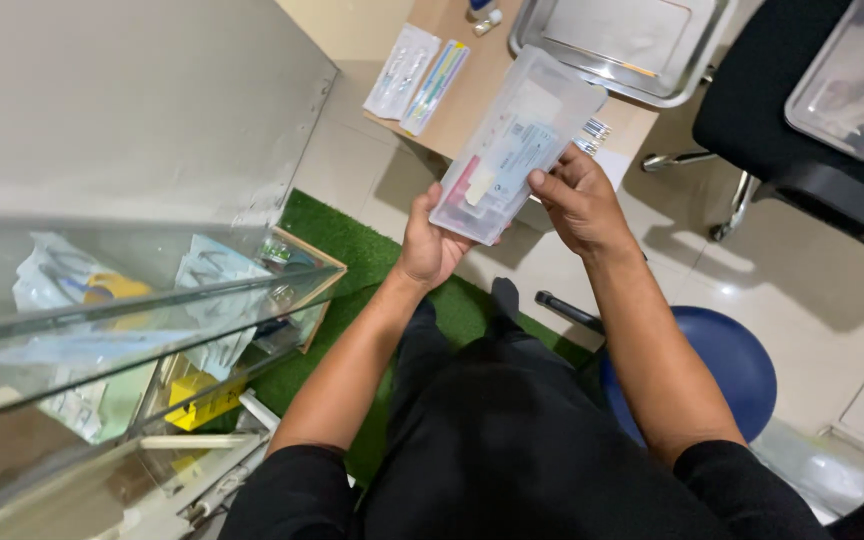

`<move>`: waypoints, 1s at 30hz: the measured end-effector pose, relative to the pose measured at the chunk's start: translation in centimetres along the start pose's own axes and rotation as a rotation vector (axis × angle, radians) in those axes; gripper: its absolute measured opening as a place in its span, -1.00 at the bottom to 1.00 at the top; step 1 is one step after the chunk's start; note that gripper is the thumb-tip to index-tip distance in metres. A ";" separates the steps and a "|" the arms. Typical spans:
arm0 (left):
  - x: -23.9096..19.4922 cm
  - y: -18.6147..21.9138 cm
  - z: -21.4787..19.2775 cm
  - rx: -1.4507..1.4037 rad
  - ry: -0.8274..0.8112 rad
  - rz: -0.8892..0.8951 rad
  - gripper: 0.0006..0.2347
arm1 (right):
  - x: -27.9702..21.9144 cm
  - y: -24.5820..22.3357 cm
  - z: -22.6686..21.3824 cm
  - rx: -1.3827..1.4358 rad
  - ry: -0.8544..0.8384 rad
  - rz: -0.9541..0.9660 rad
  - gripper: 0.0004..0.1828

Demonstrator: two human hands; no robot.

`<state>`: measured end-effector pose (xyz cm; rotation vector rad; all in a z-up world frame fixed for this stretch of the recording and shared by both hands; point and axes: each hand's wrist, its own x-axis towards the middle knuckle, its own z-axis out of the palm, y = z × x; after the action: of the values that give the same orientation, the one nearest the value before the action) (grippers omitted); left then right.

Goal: Checking and organizing various dental materials and tools on a lab bench.

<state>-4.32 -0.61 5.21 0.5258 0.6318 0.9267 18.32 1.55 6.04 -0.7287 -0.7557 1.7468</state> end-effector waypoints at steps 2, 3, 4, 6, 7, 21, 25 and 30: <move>-1.0 1.4 1.0 -0.035 0.007 0.015 -0.35 | -0.1 -0.7 1.5 0.031 -0.038 -0.012 -0.45; -1.2 1.9 1.4 -0.049 -0.018 0.027 -0.35 | 0.0 -1.1 1.9 0.024 -0.053 -0.022 -0.46; -1.4 2.4 1.8 -0.062 -0.042 0.038 -0.34 | 0.1 -1.5 2.3 0.017 -0.067 -0.032 -0.47; -1.6 2.5 1.5 -0.071 -0.022 0.048 -0.33 | 0.2 -1.3 2.7 0.010 -0.084 -0.038 -0.47; -1.6 2.6 1.3 -0.078 -0.005 0.048 -0.32 | 0.4 -1.3 2.8 0.008 -0.093 -0.048 -0.48; -3.5 4.8 3.4 -0.059 -0.219 -0.019 -0.25 | -0.2 -1.4 1.9 0.055 -0.159 -0.095 -0.51; -3.4 5.1 6.9 0.577 -0.002 0.159 -0.18 | -0.9 -0.3 0.8 -0.022 -0.067 -0.152 -0.48; -4.4 5.6 10.0 1.331 0.233 0.630 -0.10 | -3.8 -5.0 5.9 0.247 0.042 -0.169 -0.34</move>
<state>-2.48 -3.06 17.07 1.8984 1.3213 1.0634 17.62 -1.67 13.96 -0.5167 -0.5444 1.6299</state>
